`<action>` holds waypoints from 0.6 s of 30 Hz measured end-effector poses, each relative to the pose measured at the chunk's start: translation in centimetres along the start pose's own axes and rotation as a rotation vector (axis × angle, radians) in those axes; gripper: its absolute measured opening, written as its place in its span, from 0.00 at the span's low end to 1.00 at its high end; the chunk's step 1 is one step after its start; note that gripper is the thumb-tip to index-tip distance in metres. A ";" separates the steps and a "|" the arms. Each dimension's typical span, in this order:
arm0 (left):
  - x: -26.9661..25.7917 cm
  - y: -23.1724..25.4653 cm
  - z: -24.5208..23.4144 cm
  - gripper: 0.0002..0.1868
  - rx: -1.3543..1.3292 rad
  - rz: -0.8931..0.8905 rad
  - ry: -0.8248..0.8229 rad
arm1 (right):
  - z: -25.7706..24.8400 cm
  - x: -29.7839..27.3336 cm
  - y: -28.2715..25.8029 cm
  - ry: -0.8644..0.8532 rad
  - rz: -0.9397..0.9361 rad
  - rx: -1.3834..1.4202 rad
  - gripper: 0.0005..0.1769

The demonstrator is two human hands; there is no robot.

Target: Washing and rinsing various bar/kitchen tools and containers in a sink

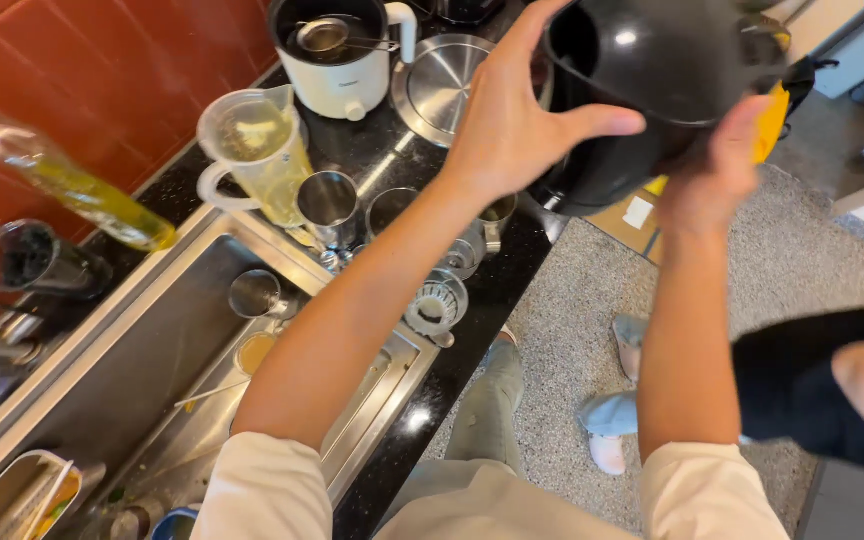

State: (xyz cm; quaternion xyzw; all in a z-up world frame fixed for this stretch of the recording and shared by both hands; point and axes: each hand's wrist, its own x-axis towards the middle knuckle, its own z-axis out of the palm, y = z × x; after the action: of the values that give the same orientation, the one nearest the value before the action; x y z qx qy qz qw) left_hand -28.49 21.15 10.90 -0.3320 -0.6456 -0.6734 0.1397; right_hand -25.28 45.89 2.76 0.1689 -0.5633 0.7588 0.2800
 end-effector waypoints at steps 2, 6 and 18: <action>-1.7 4.7 -1.1 0.50 0.005 -0.023 0.033 | 2.2 -0.7 -4.2 -0.066 -0.046 -0.029 0.33; -7.5 10.8 -3.3 0.50 -0.074 0.043 0.113 | 9.7 -3.4 -12.7 -0.301 -0.137 -0.122 0.33; -29.2 23.1 -12.1 0.63 0.130 -0.018 0.490 | 25.4 -18.6 -10.0 -0.168 0.515 0.531 0.24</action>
State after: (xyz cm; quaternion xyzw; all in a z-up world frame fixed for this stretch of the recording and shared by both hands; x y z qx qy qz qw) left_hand 4.11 -0.47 11.16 -0.1432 -0.6374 -0.6920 0.3072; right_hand -5.95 19.46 7.57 0.1501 -0.3919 0.9074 -0.0207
